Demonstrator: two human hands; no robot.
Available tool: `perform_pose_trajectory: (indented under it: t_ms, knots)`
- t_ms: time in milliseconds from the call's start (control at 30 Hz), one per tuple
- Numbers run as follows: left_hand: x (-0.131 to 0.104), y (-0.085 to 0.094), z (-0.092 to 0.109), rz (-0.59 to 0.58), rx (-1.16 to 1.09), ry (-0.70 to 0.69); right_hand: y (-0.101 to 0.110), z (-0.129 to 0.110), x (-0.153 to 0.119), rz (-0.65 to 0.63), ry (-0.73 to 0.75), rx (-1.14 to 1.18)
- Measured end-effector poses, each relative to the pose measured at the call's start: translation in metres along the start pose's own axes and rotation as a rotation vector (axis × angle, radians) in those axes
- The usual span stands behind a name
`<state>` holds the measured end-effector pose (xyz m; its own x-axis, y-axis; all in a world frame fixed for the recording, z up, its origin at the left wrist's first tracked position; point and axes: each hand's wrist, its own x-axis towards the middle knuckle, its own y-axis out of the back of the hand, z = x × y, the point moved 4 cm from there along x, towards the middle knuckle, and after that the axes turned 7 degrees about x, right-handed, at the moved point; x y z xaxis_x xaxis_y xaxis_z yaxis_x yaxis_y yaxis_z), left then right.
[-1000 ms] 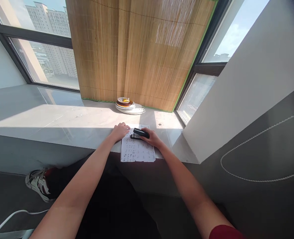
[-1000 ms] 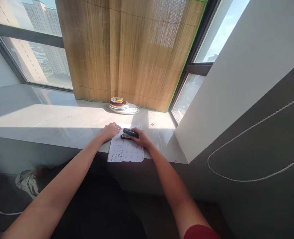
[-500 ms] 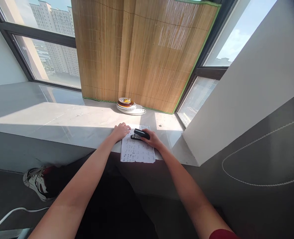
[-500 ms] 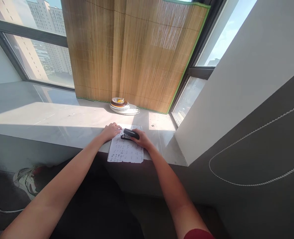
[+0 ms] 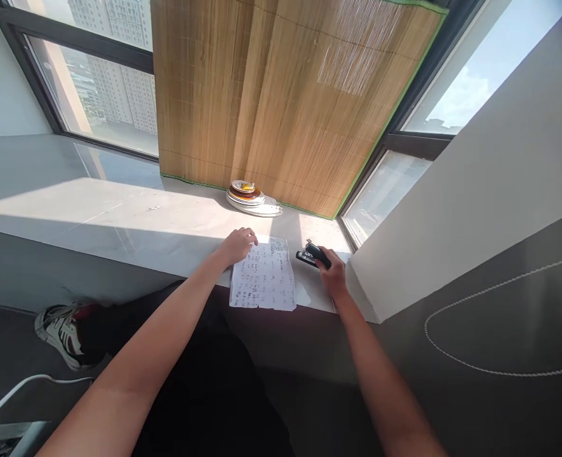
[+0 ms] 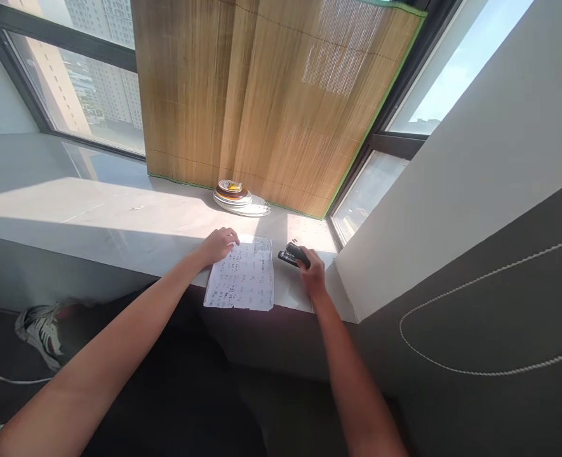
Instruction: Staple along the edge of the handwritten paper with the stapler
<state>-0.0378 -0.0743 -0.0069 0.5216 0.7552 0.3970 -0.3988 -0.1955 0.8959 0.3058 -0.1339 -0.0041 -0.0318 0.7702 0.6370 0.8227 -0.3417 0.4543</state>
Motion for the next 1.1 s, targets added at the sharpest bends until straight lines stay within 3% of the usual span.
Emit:
perform_pose_trajectory:
  t_ms: [100,300,567,767,967,1100]
  knots:
    - [0.004,-0.007,0.016,-0.064,-0.078,-0.119,0.011,0.013,-0.009,0.036,-0.046,-0.042]
    - [0.001,-0.024,0.033,-0.271,-0.087,-0.137,-0.006,0.013,-0.003,-0.127,-0.042,-0.051]
    - [0.005,-0.03,0.057,-0.265,-0.145,-0.168,-0.015,0.009,0.004,-0.253,-0.024,0.048]
    - [0.008,-0.038,0.063,-0.349,-0.253,-0.171,-0.022,0.008,0.008,-0.261,0.013,0.039]
    - [0.003,-0.029,0.072,-0.474,-0.118,-0.218,-0.041,0.001,0.015,-0.316,0.15,0.025]
    - [0.002,-0.029,0.073,-0.467,-0.105,-0.213,-0.051,-0.001,0.016,-0.331,0.191,-0.048]
